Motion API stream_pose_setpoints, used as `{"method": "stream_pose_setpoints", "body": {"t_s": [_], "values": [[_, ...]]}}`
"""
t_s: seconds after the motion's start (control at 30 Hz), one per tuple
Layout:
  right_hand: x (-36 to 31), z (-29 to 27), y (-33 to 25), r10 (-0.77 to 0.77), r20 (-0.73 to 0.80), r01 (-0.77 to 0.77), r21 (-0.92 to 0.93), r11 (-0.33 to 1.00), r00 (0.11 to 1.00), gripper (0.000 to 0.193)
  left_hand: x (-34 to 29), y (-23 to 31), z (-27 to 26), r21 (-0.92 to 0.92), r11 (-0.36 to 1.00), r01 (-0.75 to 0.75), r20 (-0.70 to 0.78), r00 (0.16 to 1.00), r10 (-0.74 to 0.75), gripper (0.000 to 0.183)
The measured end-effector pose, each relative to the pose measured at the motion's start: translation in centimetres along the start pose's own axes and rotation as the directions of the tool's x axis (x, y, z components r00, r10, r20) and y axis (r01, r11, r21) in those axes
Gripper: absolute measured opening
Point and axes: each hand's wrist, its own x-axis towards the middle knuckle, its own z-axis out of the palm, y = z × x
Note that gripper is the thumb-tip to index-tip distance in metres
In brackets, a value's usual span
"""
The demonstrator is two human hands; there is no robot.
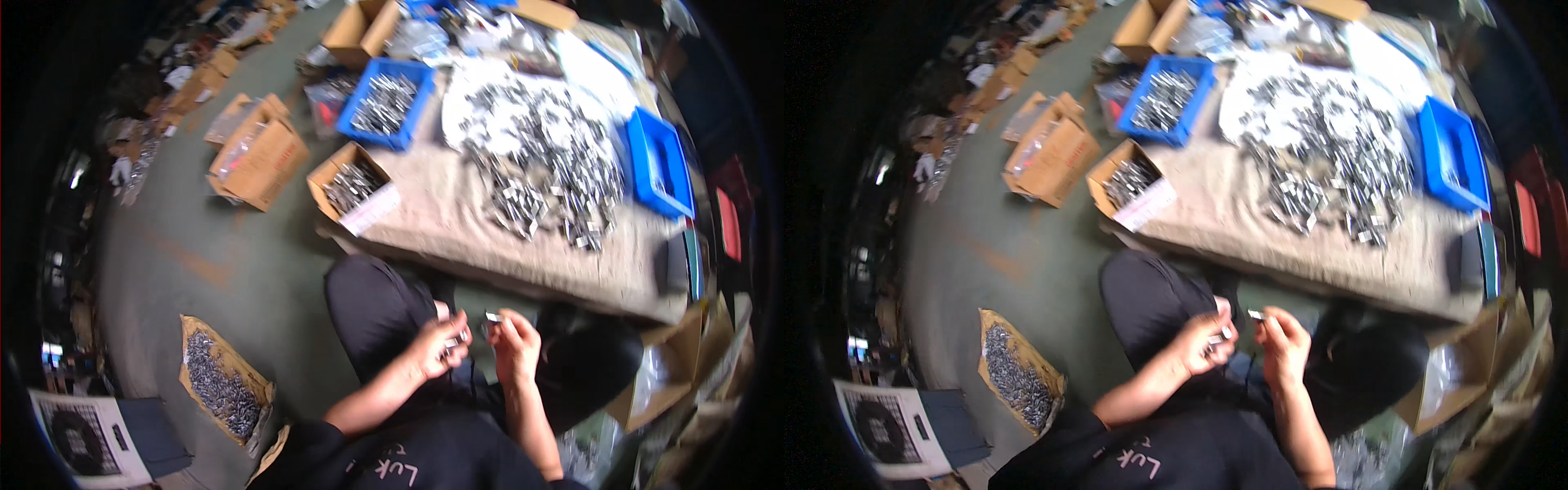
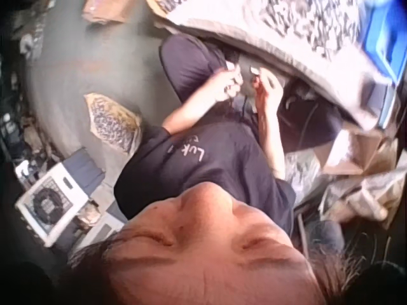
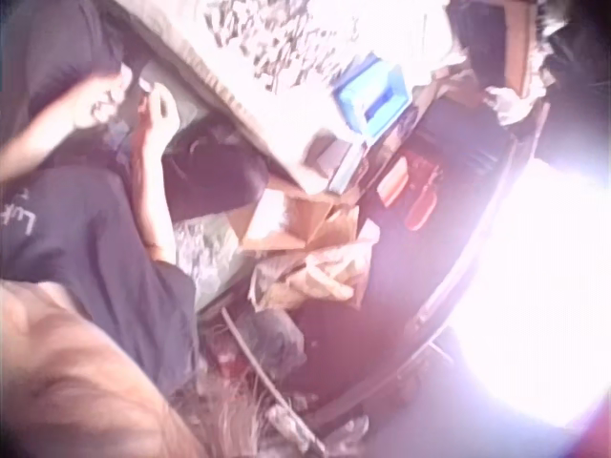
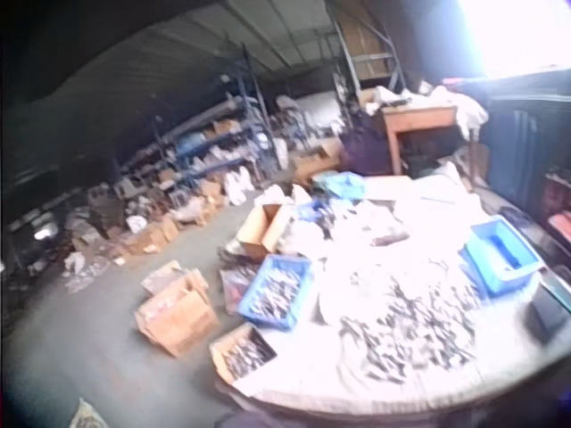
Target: The person gathers metal components from a pile on the table and assembles fasteners by fitting small metal pins into cylindrical sleeves by hand.
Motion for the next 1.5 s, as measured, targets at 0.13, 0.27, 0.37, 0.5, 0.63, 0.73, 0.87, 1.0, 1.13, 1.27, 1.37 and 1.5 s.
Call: {"method": "stream_pose_setpoints", "body": {"t_s": [0.13,0.27,0.37,0.5,0.63,0.73,0.87,1.0,1.13,1.27,1.37,1.5], "values": [[-0.8,2.4,-0.8,-0.002,0.015,0.002,0.035,0.999,1.0,0.022,-2.0,2.3,1.4,0.176,0.953,-0.247,0.003,0.968,0.251,0.013],[-0.9,1.5,-0.5,-0.056,0.033,0.055,0.054,0.997,0.998,0.022,-2.4,2.3,1.9,0.279,0.915,-0.292,0.068,0.956,0.285,0.02],[-1.6,1.8,-0.6,-0.106,0.042,0.106,0.012,0.994,0.993,0.023,-2.6,1.8,1.9,0.332,0.865,-0.375,0.122,0.927,0.355,0.024],[-2.2,1.9,-0.8,-0.247,0.118,0.265,-0.163,0.95,0.962,0.024,-2.7,1.1,2.5,0.478,0.755,-0.45,0.11,0.883,0.456,0.026],[-2.5,2.0,-0.6,-0.348,0.191,0.387,-0.244,0.889,0.918,0.023,-3.0,1.1,2.6,0.518,0.748,-0.415,0.088,0.895,0.437,0.026],[-2.7,1.8,-0.4,-0.212,0.114,0.228,-0.157,0.961,0.971,0.024,-3.1,1.2,2.5,0.54,0.721,-0.434,0.107,0.885,0.452,0.026],[-2.4,1.7,-0.5,-0.04,0.125,0.039,0.015,0.999,0.991,0.025,-3.1,1.4,2.4,0.63,0.579,-0.517,0.196,0.828,0.525,0.028],[-2.1,1.5,-0.2,0.0,0.183,-0.029,0.159,0.987,0.983,0.023,-2.9,1.2,2.2,0.667,0.461,-0.585,0.287,0.773,0.566,0.03],[-2.6,1.5,0.2,-0.002,0.139,-0.016,0.125,0.992,0.99,0.023,-3.0,1.1,2.4,0.603,0.609,-0.516,0.197,0.836,0.513,0.032],[-2.8,1.9,-0.2,-0.099,0.115,0.101,-0.01,0.995,0.988,0.023,-3.0,1.0,2.1,0.576,0.655,-0.489,0.192,0.86,0.472,0.033],[-2.8,2.1,-0.3,-0.119,0.128,0.12,0.004,0.993,0.985,0.024,-3.1,1.0,2.2,0.547,0.687,-0.478,0.174,0.868,0.465,0.033],[-2.8,1.9,-0.3,-0.031,0.108,0.025,0.057,0.998,0.994,0.025,-3.2,1.0,2.4,0.534,0.699,-0.475,0.183,0.873,0.453,0.033]]}}
